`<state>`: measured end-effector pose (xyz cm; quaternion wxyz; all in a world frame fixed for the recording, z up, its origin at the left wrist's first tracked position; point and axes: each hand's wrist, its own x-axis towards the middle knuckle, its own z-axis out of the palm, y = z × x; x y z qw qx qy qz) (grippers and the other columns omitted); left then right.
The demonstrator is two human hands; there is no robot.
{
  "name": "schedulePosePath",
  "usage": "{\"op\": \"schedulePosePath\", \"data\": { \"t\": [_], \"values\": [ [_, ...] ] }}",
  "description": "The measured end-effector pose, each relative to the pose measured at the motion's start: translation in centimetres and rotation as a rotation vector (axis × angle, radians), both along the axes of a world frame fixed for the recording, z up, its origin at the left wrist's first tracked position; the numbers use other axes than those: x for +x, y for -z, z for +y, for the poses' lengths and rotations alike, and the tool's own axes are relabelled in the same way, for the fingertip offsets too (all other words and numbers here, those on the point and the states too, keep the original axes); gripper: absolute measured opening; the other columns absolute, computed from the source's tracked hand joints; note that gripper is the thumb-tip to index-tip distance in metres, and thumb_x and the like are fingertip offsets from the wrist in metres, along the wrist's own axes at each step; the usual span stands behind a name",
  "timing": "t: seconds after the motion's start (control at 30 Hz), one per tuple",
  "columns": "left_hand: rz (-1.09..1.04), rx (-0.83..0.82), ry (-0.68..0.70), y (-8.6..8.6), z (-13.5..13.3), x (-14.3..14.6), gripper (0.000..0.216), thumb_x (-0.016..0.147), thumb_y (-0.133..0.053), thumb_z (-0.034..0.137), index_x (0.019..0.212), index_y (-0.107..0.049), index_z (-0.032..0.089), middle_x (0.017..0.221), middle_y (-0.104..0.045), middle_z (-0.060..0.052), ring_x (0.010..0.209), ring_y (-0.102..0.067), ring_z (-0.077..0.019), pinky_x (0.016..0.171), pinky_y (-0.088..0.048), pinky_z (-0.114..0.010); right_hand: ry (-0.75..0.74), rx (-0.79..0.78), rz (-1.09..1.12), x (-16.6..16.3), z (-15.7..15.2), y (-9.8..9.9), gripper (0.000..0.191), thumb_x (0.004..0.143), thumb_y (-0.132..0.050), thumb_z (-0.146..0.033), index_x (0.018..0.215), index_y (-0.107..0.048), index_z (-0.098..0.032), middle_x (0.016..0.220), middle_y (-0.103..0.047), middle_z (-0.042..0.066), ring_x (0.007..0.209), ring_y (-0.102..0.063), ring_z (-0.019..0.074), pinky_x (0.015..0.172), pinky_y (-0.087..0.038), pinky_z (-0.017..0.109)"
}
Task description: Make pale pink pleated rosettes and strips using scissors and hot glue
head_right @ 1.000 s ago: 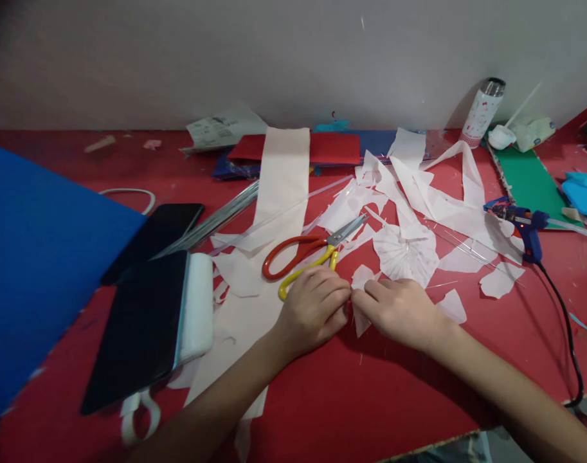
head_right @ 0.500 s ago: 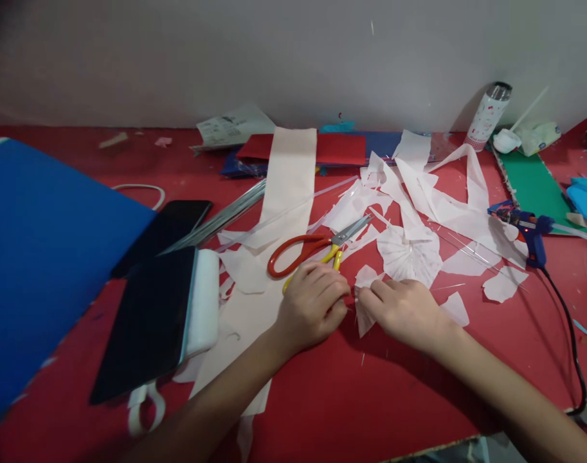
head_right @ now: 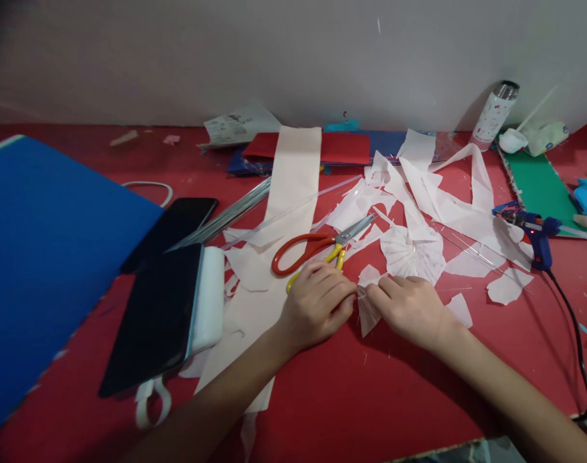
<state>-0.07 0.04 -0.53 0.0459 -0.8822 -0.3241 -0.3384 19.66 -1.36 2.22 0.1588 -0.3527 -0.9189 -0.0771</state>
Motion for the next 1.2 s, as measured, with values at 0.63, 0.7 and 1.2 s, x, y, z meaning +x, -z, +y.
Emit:
{"op": "schedulePosePath", "data": {
  "t": [0.63,0.7,1.2],
  "values": [
    [0.272,-0.139,-0.559,0.2,1.4,-1.7,0.023,0.083,-0.045,0.018,0.101,-0.058,0.016,0.097,-0.063,-0.010,0.088,-0.055,-0.0268,0.073,-0.040,-0.040,0.407,0.071,0.105,2.1,1.6,1.3,0.024,0.088,-0.041,-0.015,0.073,-0.059,-0.018,0.059,-0.055,0.000,0.052,-0.043,0.0095,0.044,-0.018,0.024],
    [0.276,-0.219,-0.600,0.2,1.4,-1.8,0.028,0.083,-0.044,0.019,0.107,-0.057,0.016,0.104,-0.060,-0.011,0.093,-0.053,-0.0270,0.076,-0.041,-0.039,0.428,0.049,0.122,2.0,1.6,1.6,0.022,0.088,-0.042,-0.016,0.076,-0.060,-0.018,0.063,-0.058,0.001,0.055,-0.046,0.0100,0.045,-0.018,0.024],
    [0.392,-0.719,-0.788,-1.8,1.0,-1.6,0.036,0.080,-0.044,0.038,0.107,-0.050,0.014,0.101,-0.057,-0.013,0.081,-0.063,-0.0277,0.062,-0.046,-0.034,0.475,0.044,0.283,1.7,1.4,1.8,0.022,0.091,-0.038,-0.017,0.090,-0.060,-0.019,0.069,-0.062,0.002,0.054,-0.051,0.0100,0.043,-0.022,0.023]
  ]
}}
